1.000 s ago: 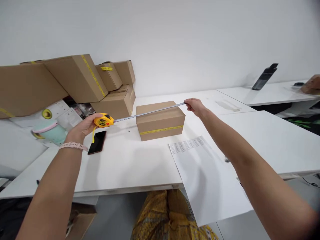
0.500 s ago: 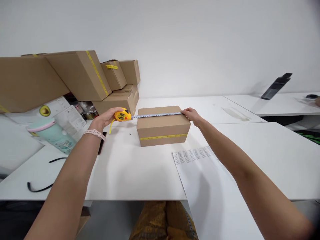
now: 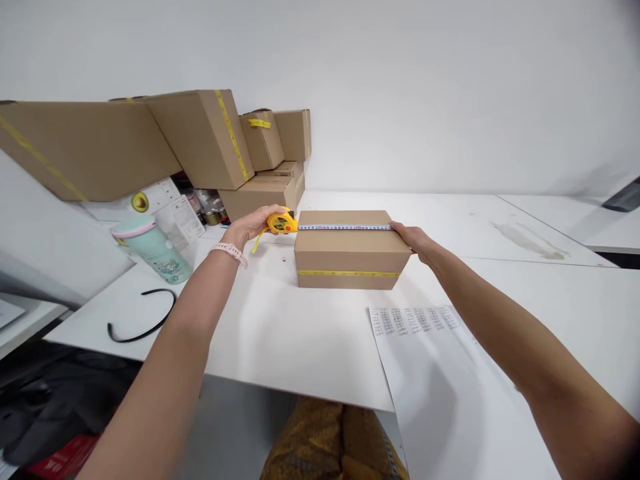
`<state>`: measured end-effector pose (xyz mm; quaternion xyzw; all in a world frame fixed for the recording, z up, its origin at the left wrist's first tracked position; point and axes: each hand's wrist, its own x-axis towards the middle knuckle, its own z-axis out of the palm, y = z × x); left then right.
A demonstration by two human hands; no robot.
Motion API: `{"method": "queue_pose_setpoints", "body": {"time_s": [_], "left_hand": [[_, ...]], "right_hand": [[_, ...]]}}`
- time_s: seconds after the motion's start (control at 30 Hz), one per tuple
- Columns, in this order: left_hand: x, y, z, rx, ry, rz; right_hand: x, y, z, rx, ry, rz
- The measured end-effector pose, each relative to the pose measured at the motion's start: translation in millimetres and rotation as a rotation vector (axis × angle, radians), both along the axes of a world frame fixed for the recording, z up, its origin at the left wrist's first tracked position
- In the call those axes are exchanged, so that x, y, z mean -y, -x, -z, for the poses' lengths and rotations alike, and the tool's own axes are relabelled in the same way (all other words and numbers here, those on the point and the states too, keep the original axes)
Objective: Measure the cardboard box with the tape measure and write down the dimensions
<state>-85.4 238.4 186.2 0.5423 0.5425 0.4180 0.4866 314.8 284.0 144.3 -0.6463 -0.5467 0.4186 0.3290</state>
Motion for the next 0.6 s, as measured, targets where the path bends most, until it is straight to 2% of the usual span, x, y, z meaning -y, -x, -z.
{"method": "queue_pose_setpoints", "body": {"time_s": [0.17,0.27,0.37,0.43,0.5,0.57,0.6], "left_hand": [[3.2,-3.7,-2.4,-0.015,-0.007,0.003],[14.3,-5.7,-16.5,-0.038,-0.029,0.006],[43.6,-10.0,-34.8,-0.120,-0.041,0.053],[75.7,-20.8,-36.1,-0.170,-0.030,0.148],[114.6,-44.4,-21.6,-0.108,0.058,0.294],[153.4,-82.1,5.9,0.089,0.219,0.438],[170.0,-105.0,21.4,0.189,0.259,0.464]], "right_hand": [[-5.7,1.3,5.4,0.042,-0.089,0.044],[-10.1,0.8,6.3,0.176,-0.160,0.094],[-15.8,-2.8,-4.0,0.181,-0.250,0.122],[-19.8,-3.4,-17.5,0.069,-0.350,0.121],[-23.0,1.6,-32.5,-0.021,-0.437,0.074],[-25.3,13.7,-44.3,-0.037,-0.470,-0.041],[-26.4,22.0,-47.9,-0.028,-0.463,-0.113]]}}
